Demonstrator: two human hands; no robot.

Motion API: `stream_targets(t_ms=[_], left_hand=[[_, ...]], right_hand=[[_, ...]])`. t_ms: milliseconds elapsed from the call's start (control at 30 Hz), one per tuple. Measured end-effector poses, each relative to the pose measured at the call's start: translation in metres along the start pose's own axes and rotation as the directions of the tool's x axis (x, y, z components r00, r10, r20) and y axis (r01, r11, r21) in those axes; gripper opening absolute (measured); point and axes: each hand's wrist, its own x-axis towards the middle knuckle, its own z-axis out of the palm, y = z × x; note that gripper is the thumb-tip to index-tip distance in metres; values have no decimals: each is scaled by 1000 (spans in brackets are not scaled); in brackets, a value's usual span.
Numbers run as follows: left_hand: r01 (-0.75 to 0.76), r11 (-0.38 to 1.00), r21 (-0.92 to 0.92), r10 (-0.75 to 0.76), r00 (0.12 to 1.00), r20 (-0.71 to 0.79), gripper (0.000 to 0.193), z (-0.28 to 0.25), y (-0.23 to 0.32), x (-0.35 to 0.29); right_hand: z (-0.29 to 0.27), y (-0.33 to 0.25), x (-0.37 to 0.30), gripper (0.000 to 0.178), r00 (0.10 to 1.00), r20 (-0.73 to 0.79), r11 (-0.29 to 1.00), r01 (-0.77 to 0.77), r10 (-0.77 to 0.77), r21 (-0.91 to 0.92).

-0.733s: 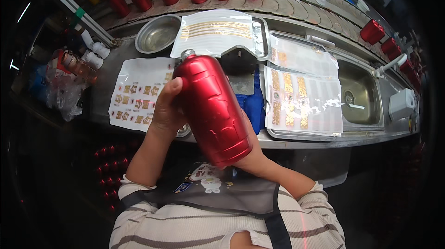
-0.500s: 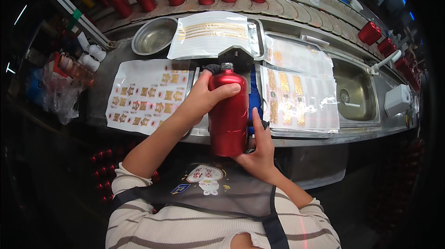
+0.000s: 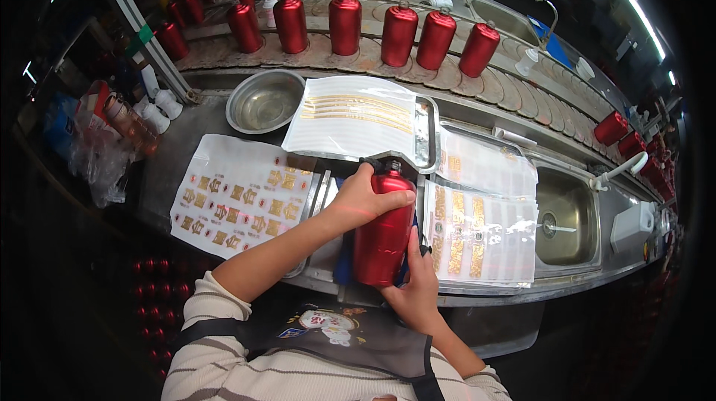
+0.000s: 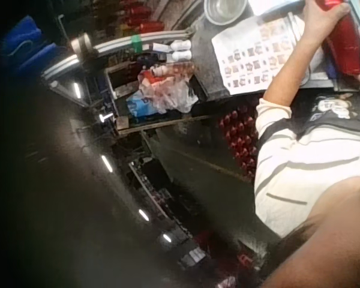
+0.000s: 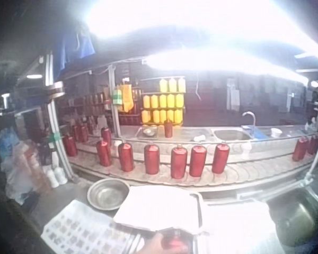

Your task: The person applies gold stickers to red cylindrical containers. They peel stickers from a sheet, place them on the container, and smooth them with a blue cloth. The person handles multiple containers one at a time, rotating them to apply labels on different sides.

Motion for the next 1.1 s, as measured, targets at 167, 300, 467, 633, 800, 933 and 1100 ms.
stream_targets(t_ms=[167,300,467,633,800,933,1100], left_hand=[[-22,992,125,31,997,-70,94,-24,-22,-2],[-205,978,37,207,934,-290,49,-85,-3,34],[-460,883,91,386,601,-700,49,-176,1,200],[-223,942,251,332,503,-798,100,-223,35,338],[-345,889,300,448,525,-724,66,-165,48,408],[-325,864,385,496,415,-763,49,-129,54,422],[-248,911,331,413,515,-751,54,-99,76,414]], right_hand=[[-45,9,21,108,939,336,979,-1,-69,203],[-69,43,24,80,968,182,890,-230,170,394],[-61,56,57,57,955,33,818,-269,294,508],[-62,52,83,53,966,57,868,-252,253,429],[-61,61,89,50,953,0,849,-269,302,455],[-69,71,118,47,956,-23,876,-258,292,408],[-80,79,209,48,978,-181,957,-52,108,286]])
